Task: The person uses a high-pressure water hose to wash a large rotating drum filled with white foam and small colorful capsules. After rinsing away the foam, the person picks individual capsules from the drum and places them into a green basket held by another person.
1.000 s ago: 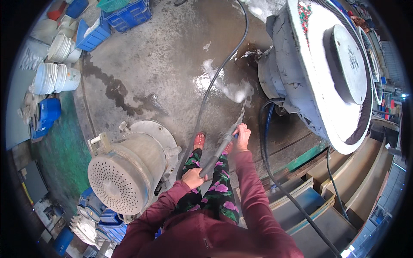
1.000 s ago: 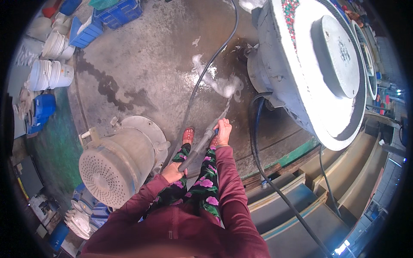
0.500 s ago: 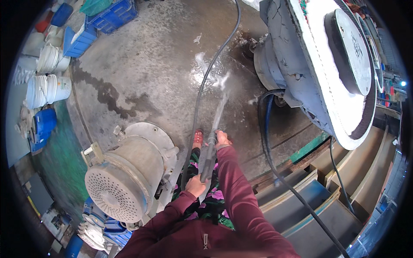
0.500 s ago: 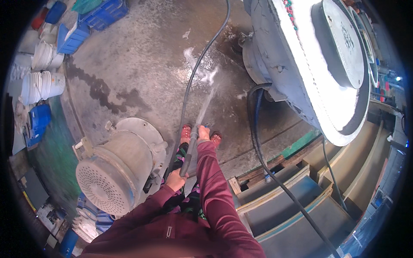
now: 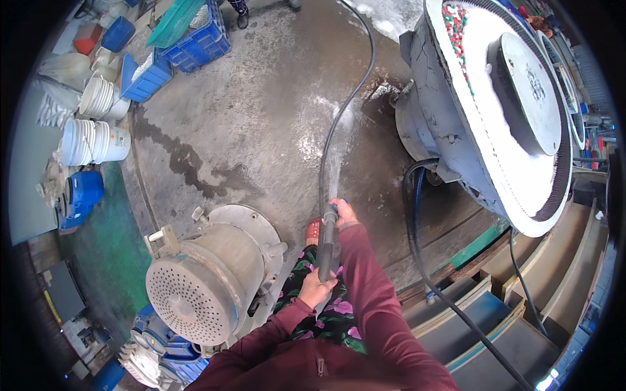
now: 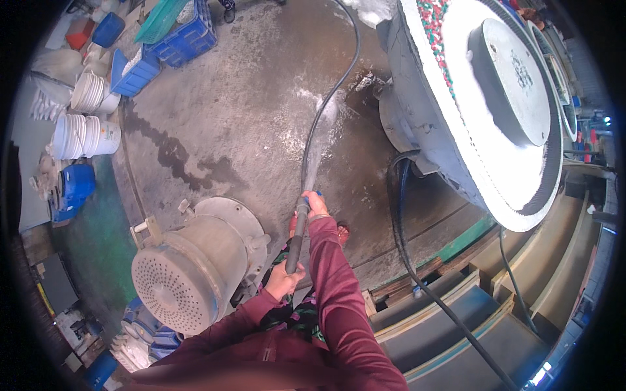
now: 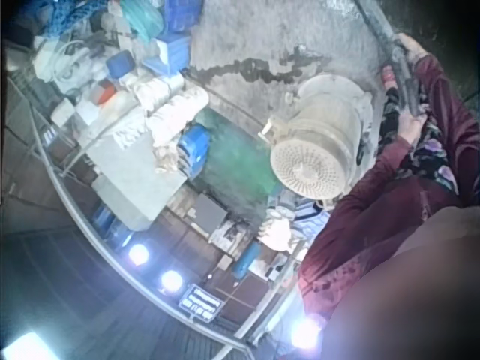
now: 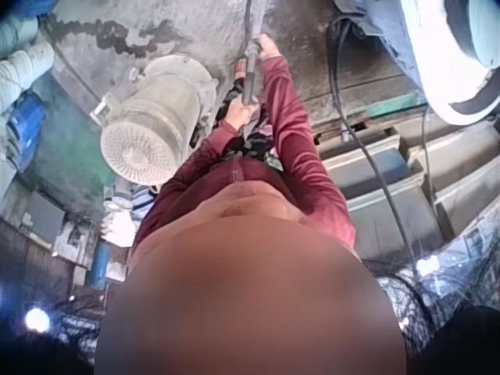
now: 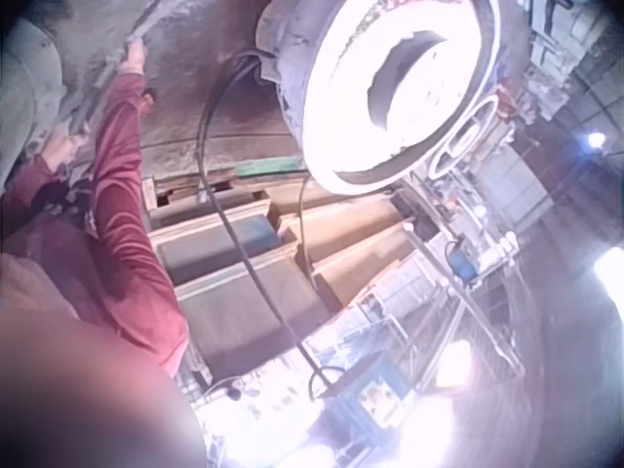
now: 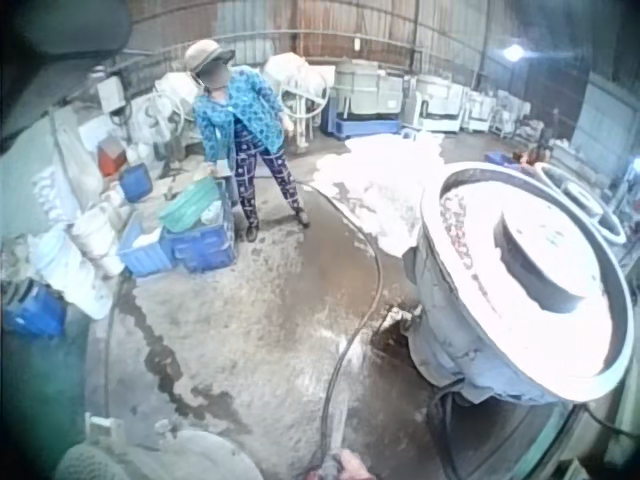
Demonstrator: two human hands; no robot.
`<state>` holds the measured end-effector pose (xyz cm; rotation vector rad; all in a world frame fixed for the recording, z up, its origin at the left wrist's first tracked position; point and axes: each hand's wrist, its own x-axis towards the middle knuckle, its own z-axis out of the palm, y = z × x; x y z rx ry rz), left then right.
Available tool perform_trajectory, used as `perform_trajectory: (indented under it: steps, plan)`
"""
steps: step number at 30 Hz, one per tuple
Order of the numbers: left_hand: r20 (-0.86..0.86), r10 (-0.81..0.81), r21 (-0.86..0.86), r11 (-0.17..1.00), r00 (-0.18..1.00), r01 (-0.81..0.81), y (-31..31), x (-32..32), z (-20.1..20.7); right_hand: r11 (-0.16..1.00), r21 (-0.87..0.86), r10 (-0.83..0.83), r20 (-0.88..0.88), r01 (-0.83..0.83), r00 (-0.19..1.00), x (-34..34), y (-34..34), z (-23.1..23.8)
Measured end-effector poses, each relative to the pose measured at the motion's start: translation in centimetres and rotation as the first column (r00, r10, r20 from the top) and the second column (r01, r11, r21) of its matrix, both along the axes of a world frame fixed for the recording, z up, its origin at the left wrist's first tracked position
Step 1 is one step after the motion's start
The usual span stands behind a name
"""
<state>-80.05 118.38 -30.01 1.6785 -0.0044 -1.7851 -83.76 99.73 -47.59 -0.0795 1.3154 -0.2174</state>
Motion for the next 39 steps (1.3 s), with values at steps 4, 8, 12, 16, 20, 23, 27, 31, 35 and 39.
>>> perform_trajectory:
  steps: [4, 8, 12, 16, 20, 23, 27, 31, 35, 39]
  plan:
    - [0.034, -0.149, -0.152, 0.977, 0.988, 0.153, -0.2, 0.0, 1.0, 0.994, -0.107, 0.051, 0.251, -0.024, 0.967, -3.8, -2.8, 3.0]
    - [0.155, -0.232, -0.257, 0.929, 0.960, 0.266, -1.2, 0.6, 1.2, 0.976, -0.214, 0.117, 0.351, -0.042, 0.929, -5.3, -6.1, 7.6]
    - [0.180, -0.213, -0.251, 0.934, 0.960, 0.254, -2.5, 0.5, 3.1, 0.954, -0.300, 0.108, 0.409, 0.021, 0.906, -3.4, -7.5, 8.7]
    - [0.056, -0.105, -0.167, 0.980, 0.993, 0.113, -2.6, 1.2, 4.5, 0.960, -0.276, 0.124, 0.248, -0.053, 0.961, -1.2, -6.7, 7.4]
    - [0.193, -0.078, -0.328, 0.934, 0.978, 0.139, -2.7, 1.4, 5.2, 0.908, -0.419, 0.062, 0.188, 0.023, 0.980, 0.0, -7.2, 9.9]
    - [0.236, -0.072, -0.404, 0.900, 0.969, 0.165, -4.1, 1.9, 6.0, 0.848, -0.528, 0.043, 0.175, 0.057, 0.984, -0.1, -9.5, 12.3]
    - [0.217, -0.062, -0.458, 0.875, 0.974, 0.158, -5.8, 2.4, 9.7, 0.760, -0.647, 0.031, 0.129, 0.061, 0.991, 1.2, -11.1, 17.7]
    - [-0.052, -0.007, -0.430, 0.903, 0.999, -0.016, -5.2, 2.1, 10.5, 0.801, -0.598, 0.011, -0.057, -0.043, 0.998, 0.2, -10.6, 14.3]
    - [-0.186, -0.012, -0.364, 0.929, 0.982, -0.058, -3.0, 1.8, 10.3, 0.879, -0.464, 0.087, -0.060, -0.105, 0.994, -2.2, -7.7, 11.9]
    - [-0.115, -0.192, -0.332, 0.932, 0.975, 0.145, -2.7, 1.8, 11.6, 0.932, -0.325, 0.111, -0.170, -0.162, 0.979, -6.7, -6.1, 7.1]
